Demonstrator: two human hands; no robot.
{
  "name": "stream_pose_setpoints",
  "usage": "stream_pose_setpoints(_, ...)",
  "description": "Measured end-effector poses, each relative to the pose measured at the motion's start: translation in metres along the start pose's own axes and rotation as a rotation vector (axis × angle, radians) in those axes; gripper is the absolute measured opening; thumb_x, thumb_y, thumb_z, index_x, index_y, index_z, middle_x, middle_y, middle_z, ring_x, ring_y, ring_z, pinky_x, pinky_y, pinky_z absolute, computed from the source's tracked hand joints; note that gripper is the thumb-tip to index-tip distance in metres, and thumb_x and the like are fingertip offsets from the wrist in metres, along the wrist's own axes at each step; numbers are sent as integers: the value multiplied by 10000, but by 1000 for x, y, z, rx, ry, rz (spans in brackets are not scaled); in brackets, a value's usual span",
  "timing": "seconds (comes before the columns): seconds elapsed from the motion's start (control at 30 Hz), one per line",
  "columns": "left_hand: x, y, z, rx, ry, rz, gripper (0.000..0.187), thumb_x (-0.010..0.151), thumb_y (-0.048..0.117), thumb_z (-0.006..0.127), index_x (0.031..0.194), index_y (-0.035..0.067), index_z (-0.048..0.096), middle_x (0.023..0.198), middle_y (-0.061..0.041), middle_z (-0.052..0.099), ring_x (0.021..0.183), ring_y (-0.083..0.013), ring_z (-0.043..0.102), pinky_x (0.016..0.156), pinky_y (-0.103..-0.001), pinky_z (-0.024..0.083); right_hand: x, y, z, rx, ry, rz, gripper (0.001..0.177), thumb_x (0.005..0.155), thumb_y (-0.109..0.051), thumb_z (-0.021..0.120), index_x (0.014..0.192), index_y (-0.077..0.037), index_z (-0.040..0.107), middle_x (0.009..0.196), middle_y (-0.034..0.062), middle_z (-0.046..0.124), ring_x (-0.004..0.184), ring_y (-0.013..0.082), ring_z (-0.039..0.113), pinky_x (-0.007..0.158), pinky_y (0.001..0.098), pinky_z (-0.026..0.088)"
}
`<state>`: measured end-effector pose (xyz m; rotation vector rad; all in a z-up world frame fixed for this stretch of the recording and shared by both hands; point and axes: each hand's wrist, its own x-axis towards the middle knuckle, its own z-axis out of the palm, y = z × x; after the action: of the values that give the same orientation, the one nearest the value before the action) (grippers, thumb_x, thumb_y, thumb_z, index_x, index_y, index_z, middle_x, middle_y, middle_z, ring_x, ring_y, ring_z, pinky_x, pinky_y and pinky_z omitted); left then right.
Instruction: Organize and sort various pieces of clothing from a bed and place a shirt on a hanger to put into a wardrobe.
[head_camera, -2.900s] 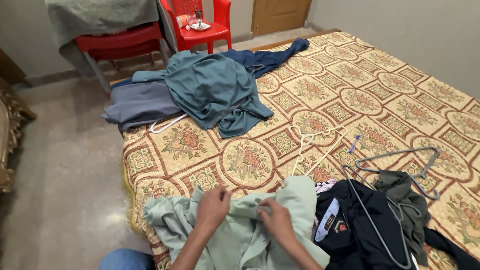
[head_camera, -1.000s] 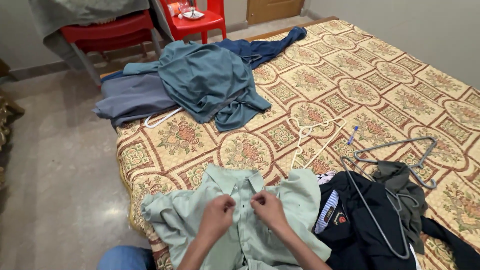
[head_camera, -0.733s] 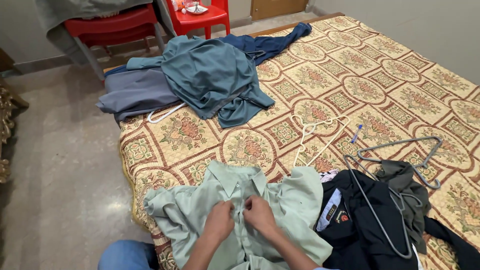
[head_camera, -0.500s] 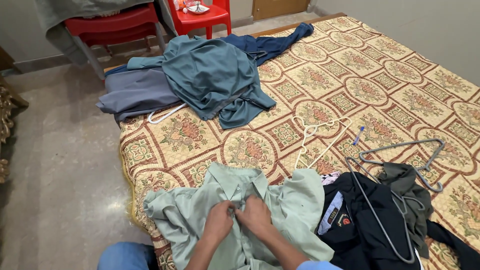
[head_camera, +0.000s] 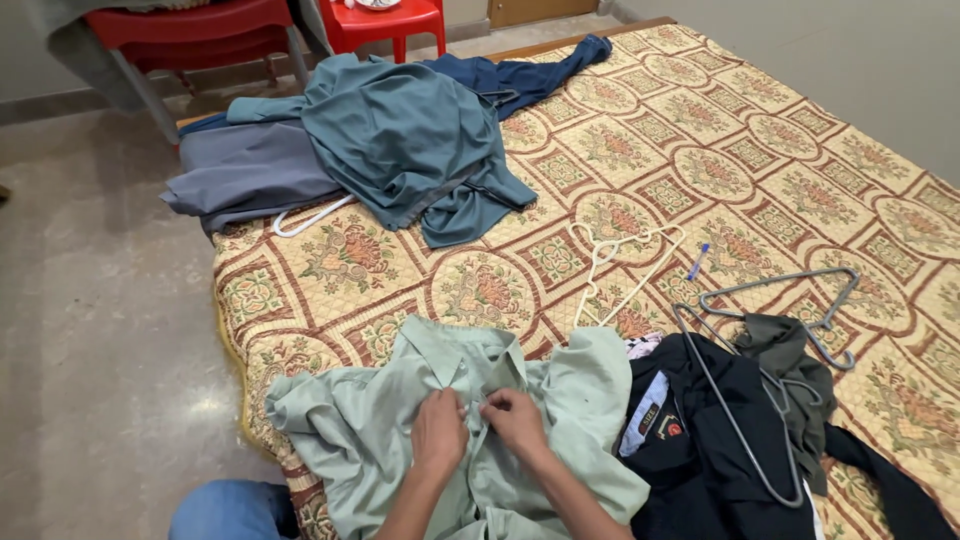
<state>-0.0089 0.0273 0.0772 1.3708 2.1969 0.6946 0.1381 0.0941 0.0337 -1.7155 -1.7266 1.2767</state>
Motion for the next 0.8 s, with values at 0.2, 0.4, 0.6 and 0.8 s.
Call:
stream_pose_setpoints(0.2, 6, 2, 20, -268, -29, -287, 110, 836, 172, 751, 898, 82, 742, 954, -139, 748, 948, -340, 703, 843, -444, 540, -9, 16, 17, 306, -48, -45, 154, 813, -115, 785, 914, -4, 751, 791, 38, 761, 719, 101, 673, 658, 270, 531)
stream_pose_setpoints(0.4, 9, -35, 57, -538, 67, -319, 109, 765, 109, 774, 864, 65, 780, 815, -98, 796, 765, -219, 779, 752, -337, 597, -15, 15, 18, 512, -22, 26, 178, 810, -48, 778, 978, -1, 748, 877, 51, 769, 789, 108, 684, 724, 257, 539)
stream_pose_setpoints(0.6, 9, -25, 42, -468, 38, -358, 119, 760, 135, 802, 859, 69, 799, 803, -85, 792, 747, -192, 765, 746, -322, 590, -18, 11, 11, 681, -67, 16, 194, 808, -19, 764, 996, 7, 721, 896, 57, 768, 817, 113, 700, 756, 247, 542)
stream_pose_setpoints(0.8, 7, -32, 42, -628, 0, -318, 120, 753, 104, 796, 865, 62, 808, 751, -57, 789, 686, -140, 733, 688, -297, 585, -20, 3, 5, 622, -98, 68, 177, 818, -35, 762, 988, 3, 735, 894, 56, 774, 812, 109, 693, 761, 241, 540)
